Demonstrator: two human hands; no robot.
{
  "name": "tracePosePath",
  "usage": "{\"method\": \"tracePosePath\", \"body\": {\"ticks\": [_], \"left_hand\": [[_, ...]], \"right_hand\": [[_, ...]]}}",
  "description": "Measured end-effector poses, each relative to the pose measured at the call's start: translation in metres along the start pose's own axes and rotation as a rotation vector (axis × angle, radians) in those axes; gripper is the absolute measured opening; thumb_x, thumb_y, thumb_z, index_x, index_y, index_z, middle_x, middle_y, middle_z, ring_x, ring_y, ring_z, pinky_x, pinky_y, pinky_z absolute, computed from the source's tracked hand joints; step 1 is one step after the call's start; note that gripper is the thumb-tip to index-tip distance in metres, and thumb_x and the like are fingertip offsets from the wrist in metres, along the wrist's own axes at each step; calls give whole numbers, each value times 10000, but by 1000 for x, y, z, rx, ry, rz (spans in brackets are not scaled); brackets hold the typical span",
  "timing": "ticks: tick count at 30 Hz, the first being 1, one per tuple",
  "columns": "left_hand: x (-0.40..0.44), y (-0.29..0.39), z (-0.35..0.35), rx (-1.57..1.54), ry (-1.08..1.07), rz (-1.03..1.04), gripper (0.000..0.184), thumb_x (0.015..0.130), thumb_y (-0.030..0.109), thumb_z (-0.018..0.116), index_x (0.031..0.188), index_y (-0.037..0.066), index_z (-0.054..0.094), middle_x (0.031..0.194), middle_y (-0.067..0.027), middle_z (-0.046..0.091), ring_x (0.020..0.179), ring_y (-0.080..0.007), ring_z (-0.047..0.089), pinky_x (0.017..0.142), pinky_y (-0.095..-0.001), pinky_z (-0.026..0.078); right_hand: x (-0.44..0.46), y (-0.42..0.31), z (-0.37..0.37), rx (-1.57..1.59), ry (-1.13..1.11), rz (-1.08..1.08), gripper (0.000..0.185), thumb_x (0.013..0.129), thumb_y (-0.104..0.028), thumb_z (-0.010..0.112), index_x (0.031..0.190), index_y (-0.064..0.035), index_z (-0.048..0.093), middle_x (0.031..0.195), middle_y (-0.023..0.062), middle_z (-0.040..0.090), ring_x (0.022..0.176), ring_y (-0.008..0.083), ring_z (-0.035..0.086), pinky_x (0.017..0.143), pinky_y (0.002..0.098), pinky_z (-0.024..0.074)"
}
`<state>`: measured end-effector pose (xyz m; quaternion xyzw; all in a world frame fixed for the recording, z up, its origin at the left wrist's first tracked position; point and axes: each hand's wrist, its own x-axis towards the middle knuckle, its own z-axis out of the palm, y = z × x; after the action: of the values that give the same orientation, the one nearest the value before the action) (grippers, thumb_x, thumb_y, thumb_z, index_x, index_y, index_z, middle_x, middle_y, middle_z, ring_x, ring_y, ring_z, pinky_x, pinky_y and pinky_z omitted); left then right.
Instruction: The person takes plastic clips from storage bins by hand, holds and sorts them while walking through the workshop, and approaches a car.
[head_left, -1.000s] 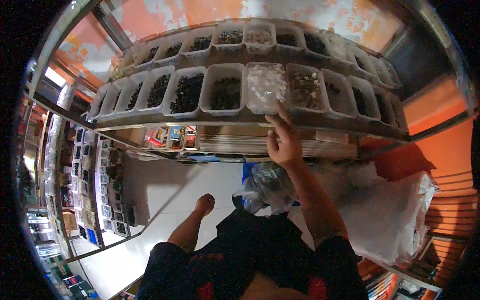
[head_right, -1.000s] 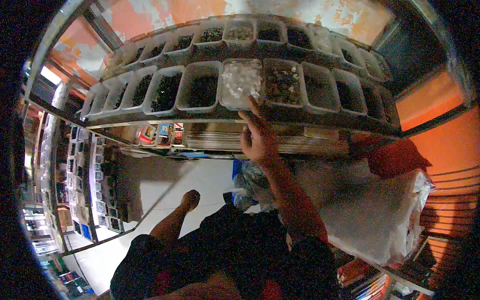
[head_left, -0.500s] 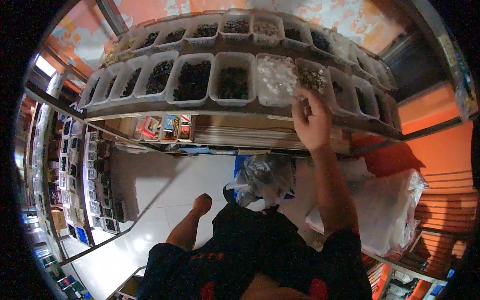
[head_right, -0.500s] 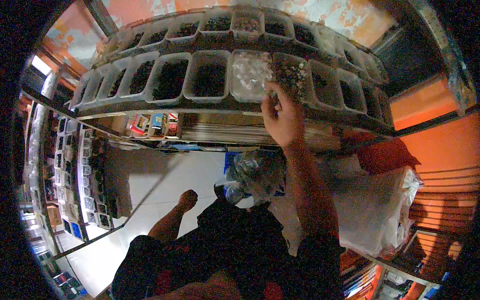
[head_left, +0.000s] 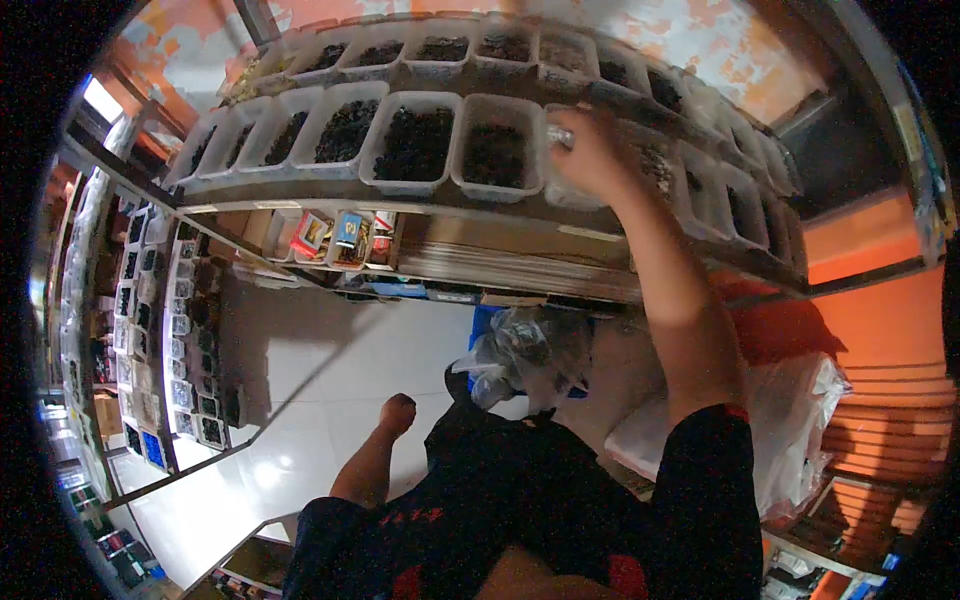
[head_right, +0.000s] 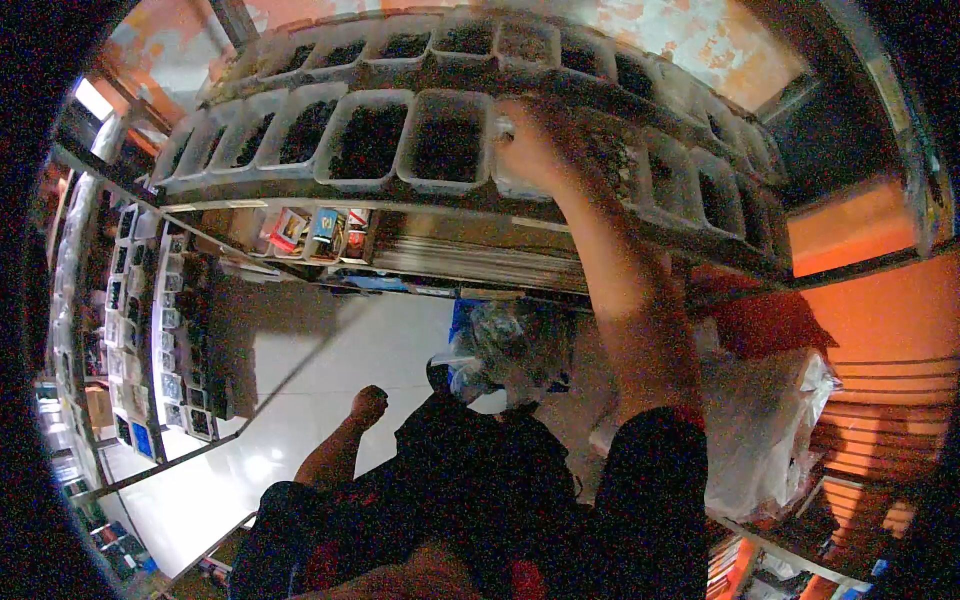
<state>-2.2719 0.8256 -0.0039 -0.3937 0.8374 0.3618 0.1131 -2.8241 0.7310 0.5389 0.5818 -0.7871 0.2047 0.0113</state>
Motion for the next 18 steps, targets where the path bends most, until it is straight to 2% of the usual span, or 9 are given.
{"method": "tracePosePath", "body": {"ticks": [3,5,7,10,12,13,15,17,18], "left_hand": [[-13,4,2,-36,36,38,253,892,198,560,964,45,748,1097,-209,726,1049,-410,684,943,-500,551],[-18,11,-10,240,-89,149,226,888,191,577,942,55,748,1062,-197,727,1026,-402,689,932,-503,558],[-10,2,-1,400,-143,199,187,878,201,614,907,86,758,1034,-183,724,1002,-394,694,924,-501,567],[-10,-21,9,90,-14,119,203,877,223,613,875,91,766,1037,-184,741,995,-395,695,892,-488,566],[-6,-13,-4,-324,-112,-172,226,899,214,593,931,61,755,974,-170,759,908,-341,721,810,-450,581],[-19,14,-29,-572,-75,-308,232,921,182,574,1012,32,725,908,-144,765,785,-255,721,709,-393,582],[-20,7,-41,-439,-37,28,250,931,166,564,1076,10,695,881,-135,763,736,-213,709,659,-363,570],[-10,19,-54,-792,-80,-361,297,937,150,561,1162,-17,661,896,-150,768,696,-197,702,626,-347,561],[-11,23,-63,-792,-77,-354,303,936,143,561,1173,-21,657,902,-153,768,689,-200,701,624,-345,561]], "right_hand": [[5,15,21,6,32,-46,449,800,-178,751,1238,-86,710,1201,180,714,1092,364,690,940,452,553],[3,12,20,31,40,1,445,791,-158,750,1228,-84,712,1189,178,718,1080,362,694,935,453,554],[-2,11,20,20,119,-89,382,799,-132,739,1176,-70,719,1138,184,725,1071,376,690,920,470,557],[-5,13,19,41,141,-92,327,815,-121,728,1136,-62,721,1110,199,717,1050,405,676,913,500,550],[-12,15,21,-40,304,-191,336,825,-119,720,1157,-69,719,1126,192,714,1072,401,660,946,515,525],[-15,11,17,-58,310,-178,338,827,-120,716,1161,-72,719,1128,184,716,1066,400,659,945,514,522],[-32,6,11,-34,381,-177,324,833,-118,705,1154,-78,719,1138,167,716,1060,398,652,947,511,517],[-52,4,5,73,513,-238,273,846,-116,692,1115,-74,711,1165,146,698,1078,398,634,954,503,507],[-69,2,3,71,573,-258,240,850,-104,688,1087,-67,704,1163,138,684,1083,384,629,941,503,507]]}}
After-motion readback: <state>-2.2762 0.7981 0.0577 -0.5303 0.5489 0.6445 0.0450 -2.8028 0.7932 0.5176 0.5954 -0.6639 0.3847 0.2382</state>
